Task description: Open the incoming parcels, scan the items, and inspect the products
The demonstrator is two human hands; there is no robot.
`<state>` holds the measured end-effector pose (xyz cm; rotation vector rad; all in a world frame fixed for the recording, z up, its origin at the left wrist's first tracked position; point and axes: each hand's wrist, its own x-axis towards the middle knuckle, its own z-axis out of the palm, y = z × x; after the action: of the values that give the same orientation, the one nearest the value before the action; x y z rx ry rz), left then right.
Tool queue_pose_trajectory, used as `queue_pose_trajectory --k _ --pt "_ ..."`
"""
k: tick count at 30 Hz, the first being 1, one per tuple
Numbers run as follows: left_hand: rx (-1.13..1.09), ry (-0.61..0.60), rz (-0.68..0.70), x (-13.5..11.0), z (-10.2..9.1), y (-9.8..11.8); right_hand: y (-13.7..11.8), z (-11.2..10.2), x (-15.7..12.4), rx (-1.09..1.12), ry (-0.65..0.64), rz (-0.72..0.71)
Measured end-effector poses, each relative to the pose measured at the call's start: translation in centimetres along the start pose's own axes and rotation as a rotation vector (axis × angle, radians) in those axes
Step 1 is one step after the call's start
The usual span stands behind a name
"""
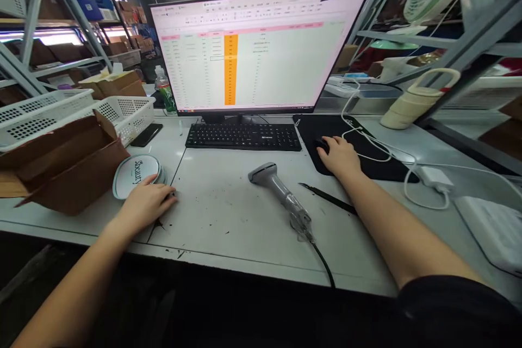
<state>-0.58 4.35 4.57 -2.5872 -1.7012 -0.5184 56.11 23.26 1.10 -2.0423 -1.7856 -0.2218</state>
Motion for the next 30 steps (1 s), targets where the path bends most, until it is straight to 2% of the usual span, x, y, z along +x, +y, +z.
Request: queue_pose_trajectory --k 3,7,10,14,20,24,30 --pt "-0.057 0.039 -0.010 1.5 -0.5 -0.1 0.1 0.3 0.1 0.003 0.000 -0.008" --pt "-0.298 0.078 0.000 5.2 0.2 2.5 -0.1 0.2 0.0 -0.001 0.009 -0.008" --pt "-0.492 0.101 -0.029 8.6 1.4 4.2 -0.2 0.0 -0.2 -0.010 0.029 -0.015" --pt "-0.691 0.056 -0.136 13.2 3.4 5.5 -0.3 -0.2 -0.3 -0.036 0.024 -0.005" --pt "-0.761 0.171 -0.319 18.8 6.8 4.7 -0.3 -0.3 -0.2 -0.053 0.011 -0.004" --pt "-0.776 0.264 -0.378 20.2 8.4 3.6 -0.1 -0.3 -0.2 -0.057 0.005 -0.002" --pt "-0.822 0.327 -0.382 19.9 9.5 3.2 0.1 -0.1 -0.2 -0.056 0.017 0.006"
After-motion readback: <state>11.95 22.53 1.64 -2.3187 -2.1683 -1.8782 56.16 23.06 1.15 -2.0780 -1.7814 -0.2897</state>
